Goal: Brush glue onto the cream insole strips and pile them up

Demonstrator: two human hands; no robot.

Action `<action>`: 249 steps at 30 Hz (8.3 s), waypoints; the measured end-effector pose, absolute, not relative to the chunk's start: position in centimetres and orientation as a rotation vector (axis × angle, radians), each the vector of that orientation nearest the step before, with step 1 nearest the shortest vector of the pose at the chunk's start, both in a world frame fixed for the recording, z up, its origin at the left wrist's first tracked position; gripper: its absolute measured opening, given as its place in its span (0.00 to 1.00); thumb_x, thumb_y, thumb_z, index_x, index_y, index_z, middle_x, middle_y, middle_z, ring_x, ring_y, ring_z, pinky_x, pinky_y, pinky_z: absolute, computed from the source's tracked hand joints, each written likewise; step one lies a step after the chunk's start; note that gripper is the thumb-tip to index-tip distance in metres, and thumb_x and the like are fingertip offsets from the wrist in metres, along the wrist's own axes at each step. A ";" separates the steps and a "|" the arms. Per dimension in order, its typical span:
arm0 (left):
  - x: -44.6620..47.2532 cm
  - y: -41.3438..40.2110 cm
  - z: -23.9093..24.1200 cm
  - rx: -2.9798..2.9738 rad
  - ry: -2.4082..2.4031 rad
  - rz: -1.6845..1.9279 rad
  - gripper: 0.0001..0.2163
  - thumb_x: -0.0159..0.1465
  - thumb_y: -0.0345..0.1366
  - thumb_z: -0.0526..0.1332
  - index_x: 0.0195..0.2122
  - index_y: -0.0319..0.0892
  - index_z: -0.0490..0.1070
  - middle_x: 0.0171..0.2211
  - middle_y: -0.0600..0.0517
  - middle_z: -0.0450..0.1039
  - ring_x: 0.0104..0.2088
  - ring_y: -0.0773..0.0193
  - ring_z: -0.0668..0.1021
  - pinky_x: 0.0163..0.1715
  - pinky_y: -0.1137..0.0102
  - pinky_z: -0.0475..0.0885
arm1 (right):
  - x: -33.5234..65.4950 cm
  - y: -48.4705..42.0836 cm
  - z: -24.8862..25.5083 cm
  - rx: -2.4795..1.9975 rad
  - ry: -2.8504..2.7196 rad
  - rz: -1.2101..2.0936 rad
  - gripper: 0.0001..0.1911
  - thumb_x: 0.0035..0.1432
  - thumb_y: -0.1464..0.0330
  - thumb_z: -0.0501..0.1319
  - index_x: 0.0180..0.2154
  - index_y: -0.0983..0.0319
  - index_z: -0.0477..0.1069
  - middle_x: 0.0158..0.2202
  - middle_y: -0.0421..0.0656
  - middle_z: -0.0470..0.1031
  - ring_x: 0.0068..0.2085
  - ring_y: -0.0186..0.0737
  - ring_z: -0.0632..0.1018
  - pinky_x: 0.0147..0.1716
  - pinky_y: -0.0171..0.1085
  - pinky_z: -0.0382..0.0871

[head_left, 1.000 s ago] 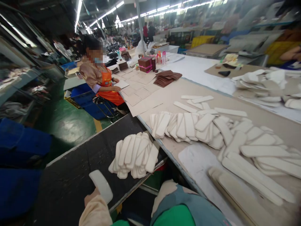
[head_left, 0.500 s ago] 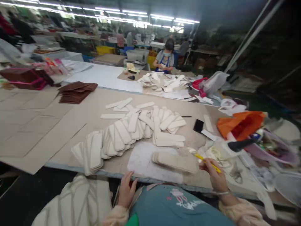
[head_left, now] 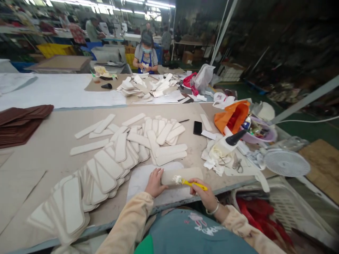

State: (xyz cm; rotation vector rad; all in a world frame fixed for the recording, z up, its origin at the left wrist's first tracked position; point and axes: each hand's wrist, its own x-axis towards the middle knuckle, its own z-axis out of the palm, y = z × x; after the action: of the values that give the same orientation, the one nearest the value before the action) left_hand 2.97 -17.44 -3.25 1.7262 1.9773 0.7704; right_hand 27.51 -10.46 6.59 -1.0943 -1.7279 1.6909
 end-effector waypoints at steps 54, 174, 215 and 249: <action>3.0 -16.6 -2.4 1.692 2.026 0.721 0.28 0.51 0.44 0.61 0.53 0.43 0.62 0.40 0.47 0.67 0.43 0.55 0.71 0.45 0.59 0.67 | 41.6 5.7 7.9 -1.685 -1.789 0.706 0.19 0.57 0.57 0.48 0.41 0.61 0.68 0.23 0.39 0.74 0.24 0.37 0.74 0.28 0.35 0.67; 6.0 -17.2 -0.2 0.036 1.617 1.228 0.13 0.39 0.35 0.68 0.24 0.38 0.69 0.20 0.57 0.69 0.20 0.72 0.71 0.23 0.75 0.69 | 26.3 -5.7 3.5 -1.294 -1.705 1.633 0.14 0.55 0.61 0.54 0.37 0.62 0.72 0.19 0.38 0.71 0.20 0.32 0.70 0.22 0.31 0.65; 5.7 -16.5 -0.8 0.028 1.700 1.160 0.14 0.40 0.36 0.68 0.27 0.38 0.69 0.22 0.57 0.69 0.22 0.72 0.71 0.24 0.75 0.70 | 35.5 -3.5 4.5 -1.321 -1.829 1.370 0.14 0.58 0.62 0.53 0.38 0.63 0.71 0.21 0.40 0.73 0.23 0.35 0.74 0.25 0.33 0.68; 1.2 -14.4 1.0 1.041 2.316 0.549 0.13 0.54 0.46 0.57 0.30 0.41 0.71 0.28 0.49 0.73 0.32 0.58 0.75 0.34 0.65 0.68 | 39.3 -1.9 5.1 -1.440 -1.466 1.200 0.17 0.56 0.59 0.56 0.43 0.63 0.69 0.27 0.43 0.74 0.26 0.37 0.73 0.26 0.34 0.70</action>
State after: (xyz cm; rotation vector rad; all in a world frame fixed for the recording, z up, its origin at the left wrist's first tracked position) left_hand 1.25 -14.40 1.02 1.0411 2.3162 0.5493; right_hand 39.32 -1.87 5.10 -1.4399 -1.4656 1.2003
